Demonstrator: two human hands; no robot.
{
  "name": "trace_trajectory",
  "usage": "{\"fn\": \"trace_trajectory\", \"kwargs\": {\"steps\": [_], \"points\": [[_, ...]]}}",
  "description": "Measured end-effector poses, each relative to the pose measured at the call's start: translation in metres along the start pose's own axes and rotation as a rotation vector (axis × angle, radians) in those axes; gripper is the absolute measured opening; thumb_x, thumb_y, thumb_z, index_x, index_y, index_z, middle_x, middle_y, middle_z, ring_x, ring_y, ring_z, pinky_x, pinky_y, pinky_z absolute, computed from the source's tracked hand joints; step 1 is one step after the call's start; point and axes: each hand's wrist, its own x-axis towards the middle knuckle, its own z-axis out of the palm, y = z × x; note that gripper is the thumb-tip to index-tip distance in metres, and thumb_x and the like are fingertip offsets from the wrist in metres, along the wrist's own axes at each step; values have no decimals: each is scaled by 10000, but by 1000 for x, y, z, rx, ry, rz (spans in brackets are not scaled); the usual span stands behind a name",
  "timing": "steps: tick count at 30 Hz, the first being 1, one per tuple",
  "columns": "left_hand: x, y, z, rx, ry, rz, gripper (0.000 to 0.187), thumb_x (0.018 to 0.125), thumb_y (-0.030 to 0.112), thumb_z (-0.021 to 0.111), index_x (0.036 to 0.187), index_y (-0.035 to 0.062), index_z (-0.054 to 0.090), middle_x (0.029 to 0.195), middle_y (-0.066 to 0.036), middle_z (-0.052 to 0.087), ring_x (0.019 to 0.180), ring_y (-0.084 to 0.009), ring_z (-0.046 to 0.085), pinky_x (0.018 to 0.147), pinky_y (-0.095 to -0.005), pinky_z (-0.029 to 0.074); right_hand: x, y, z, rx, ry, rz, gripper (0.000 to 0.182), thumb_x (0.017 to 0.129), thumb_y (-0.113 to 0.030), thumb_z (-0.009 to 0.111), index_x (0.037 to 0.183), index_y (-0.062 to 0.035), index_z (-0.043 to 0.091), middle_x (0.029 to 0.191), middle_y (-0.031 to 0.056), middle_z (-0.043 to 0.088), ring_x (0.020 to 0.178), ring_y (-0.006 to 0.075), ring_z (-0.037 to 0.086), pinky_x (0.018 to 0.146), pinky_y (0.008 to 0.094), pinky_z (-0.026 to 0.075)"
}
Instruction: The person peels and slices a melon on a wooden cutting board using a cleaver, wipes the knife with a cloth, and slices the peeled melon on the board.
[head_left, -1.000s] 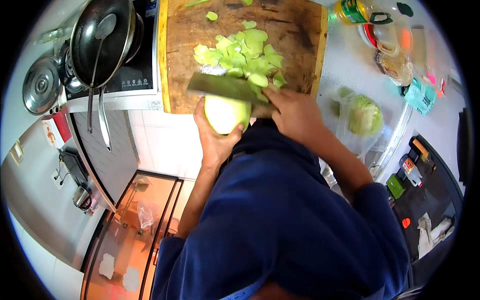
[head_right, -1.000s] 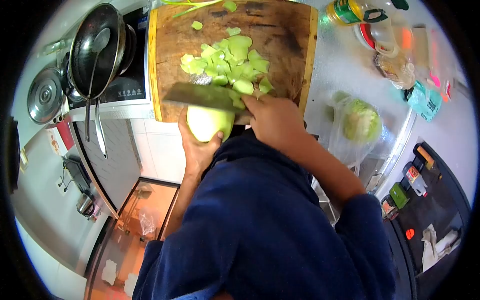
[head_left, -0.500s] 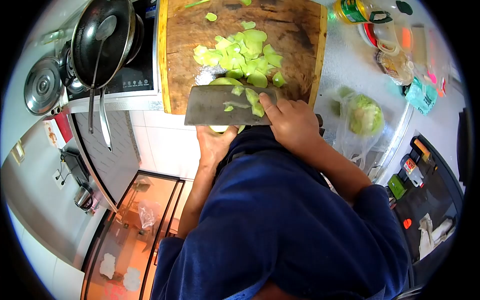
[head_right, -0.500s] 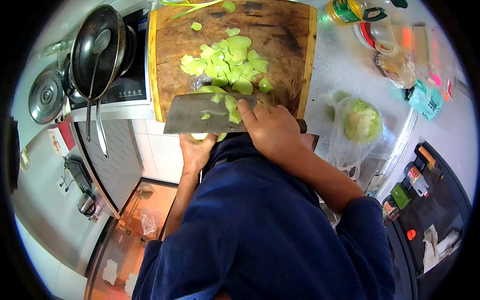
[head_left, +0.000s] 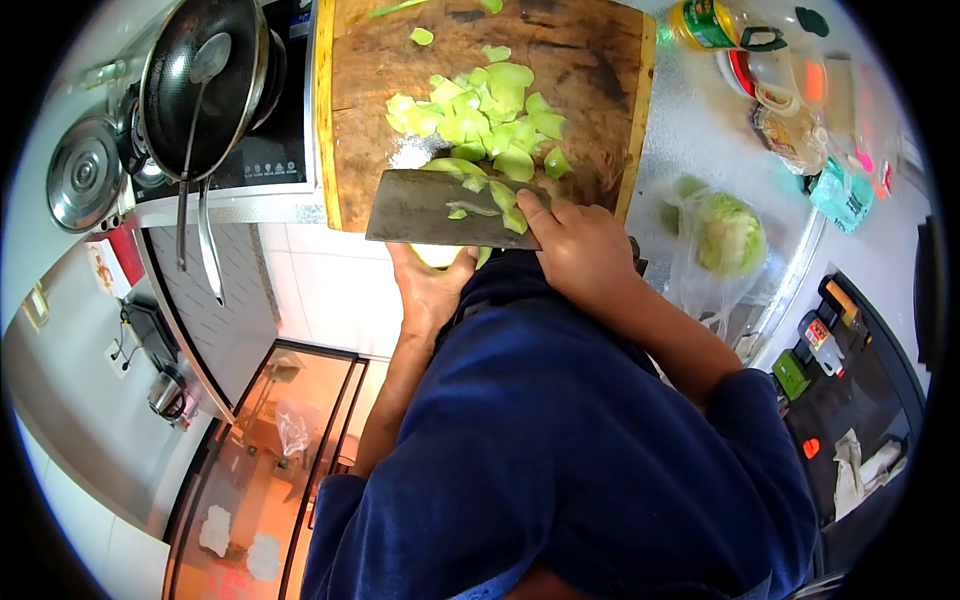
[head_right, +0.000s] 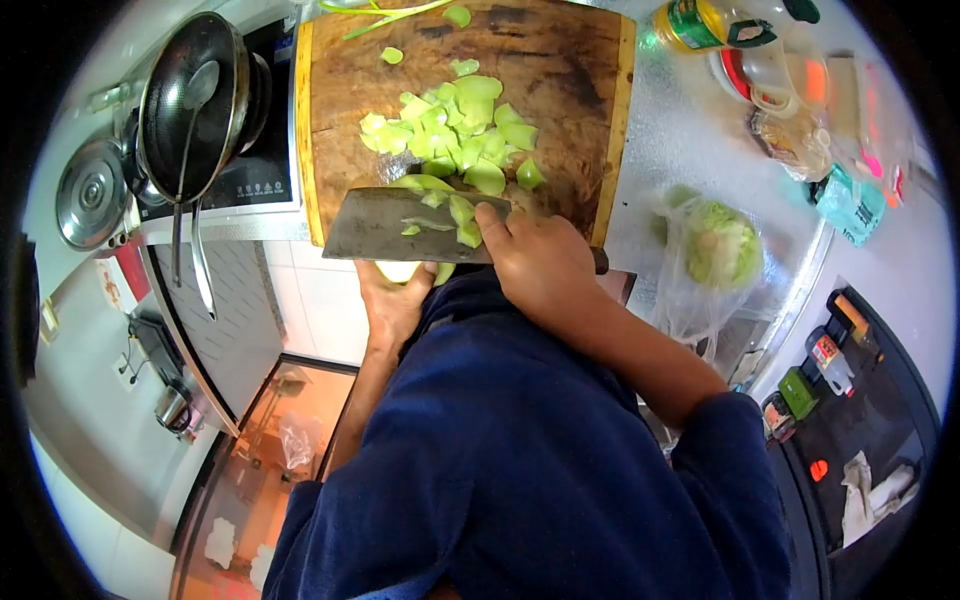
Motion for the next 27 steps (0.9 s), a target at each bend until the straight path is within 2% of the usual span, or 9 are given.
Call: {"fn": "trace_trajectory", "kwargs": {"steps": [2,5,8,10,14,16,18,21,27], "points": [[1,3,-3,-47,-43,-16,954,720,132,871,1476,-46,315,1321,-189,529,1224,-259,527,1079,-386,442,8,1,2,-2,-33,13,461,849,-122,621,1294,-17,674,812,109,652,667,292,665,618,433,528],[-3,2,-1,-245,-54,-127,946,714,125,864,1480,-39,335,1332,-181,513,1241,-268,509,1110,-388,416,27,7,2,23,-39,38,378,852,-114,616,1206,-15,706,822,146,688,707,323,703,651,457,564],[-6,-18,-4,116,-104,159,1073,639,130,868,1530,-11,287,1404,-188,435,1296,-314,478,1136,-416,408,47,22,3,56,-233,131,293,843,-119,622,1101,-32,730,839,185,717,766,365,725,698,490,579],[-3,-21,-8,61,-109,129,1093,619,138,865,1535,-7,286,1408,-198,443,1306,-334,479,1151,-435,398,45,35,3,102,-305,109,244,834,-137,628,1035,-52,738,847,202,727,808,395,724,724,519,574],[-7,-35,-24,-17,-100,37,1073,650,141,844,1552,18,277,1439,-204,434,1327,-318,465,1150,-419,396,24,25,4,236,-196,122,473,784,-100,695,1254,-55,694,949,191,717,840,382,698,726,502,552],[-2,-41,-29,-130,-156,-45,1067,676,157,854,1558,26,269,1437,-199,433,1317,-296,467,1140,-409,403,15,16,1,233,-156,108,513,770,-103,717,1281,-61,685,948,183,707,824,376,688,715,495,546],[-5,-46,-33,-284,-153,-133,956,739,222,884,1500,8,346,1332,-155,547,1224,-264,545,1071,-386,462,4,6,-2,240,-124,110,556,756,-107,739,1307,-68,676,946,175,697,808,370,679,705,488,541],[-9,-52,-36,-282,-149,-169,648,819,176,844,1356,-27,542,1270,-135,630,1154,-237,596,1044,-375,475,-1,1,-4,161,-104,-11,461,828,-139,657,1279,-50,689,834,121,635,715,329,647,647,461,525],[-7,-63,-34,-609,-93,-307,602,799,99,822,1333,-37,581,1258,-117,648,1150,-218,602,1030,-358,479,-3,-3,5,46,48,-96,453,845,-123,613,1281,-29,687,795,92,603,694,270,629,623,422,493]]}}
